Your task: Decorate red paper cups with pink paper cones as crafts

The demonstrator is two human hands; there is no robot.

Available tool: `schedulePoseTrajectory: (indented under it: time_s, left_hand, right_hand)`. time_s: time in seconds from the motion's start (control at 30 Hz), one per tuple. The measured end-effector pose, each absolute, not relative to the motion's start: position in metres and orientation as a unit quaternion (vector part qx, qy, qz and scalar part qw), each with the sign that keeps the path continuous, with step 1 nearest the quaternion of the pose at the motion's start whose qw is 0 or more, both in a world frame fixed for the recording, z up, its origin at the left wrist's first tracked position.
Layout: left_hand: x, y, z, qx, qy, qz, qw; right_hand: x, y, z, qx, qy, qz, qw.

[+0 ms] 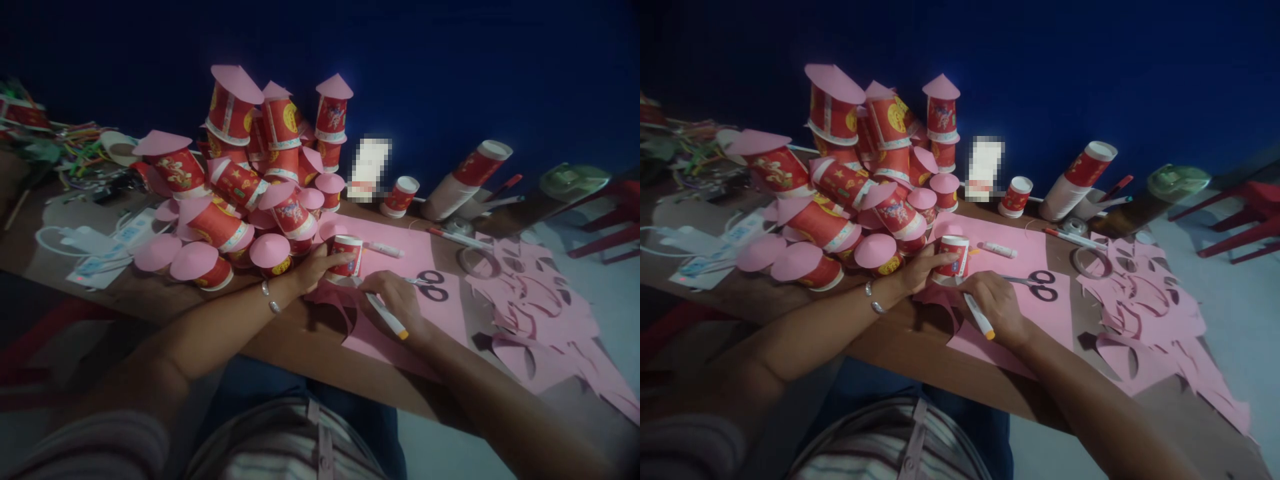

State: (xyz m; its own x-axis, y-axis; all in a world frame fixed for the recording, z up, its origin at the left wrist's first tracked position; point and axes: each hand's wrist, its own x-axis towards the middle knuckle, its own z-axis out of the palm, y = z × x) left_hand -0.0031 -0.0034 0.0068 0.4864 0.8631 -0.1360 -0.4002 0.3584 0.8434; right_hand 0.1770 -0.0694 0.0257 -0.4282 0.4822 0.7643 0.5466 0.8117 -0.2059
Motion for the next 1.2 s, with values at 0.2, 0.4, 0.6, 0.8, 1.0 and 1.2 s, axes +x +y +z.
schedulePoseTrajectory:
  time_s: [0.2,0.4,0.6,0.8,1.0,1.2]
  left_hand:
    - [-0.003,-0.003,0.005,0.388,0.287,0.413,0.772]
    - [-0.002,-0.002,0.004,0.381,0.287,0.415,0.775]
    - [-0.002,-0.003,0.006,0.385,0.301,0.415,0.768]
    - [-0.002,-0.004,0.008,0.394,0.312,0.415,0.759]
    - [-0.003,-0.005,0.011,0.415,0.312,0.403,0.754]
    - [-0.003,-0.005,0.014,0.432,0.312,0.391,0.751]
  right_hand:
    - [0.178,-0.071,0.023,-0.306,-0.844,-0.029,0.439]
    - [0.176,-0.071,0.022,-0.302,-0.843,-0.022,0.444]
    - [0.175,-0.071,0.023,-0.3,-0.845,-0.023,0.442]
    - [0.174,-0.071,0.02,-0.293,-0.848,-0.021,0.441]
    - [0.175,-0.071,0.018,-0.292,-0.852,-0.017,0.435]
    - [0.176,-0.07,0.016,-0.289,-0.857,-0.017,0.426]
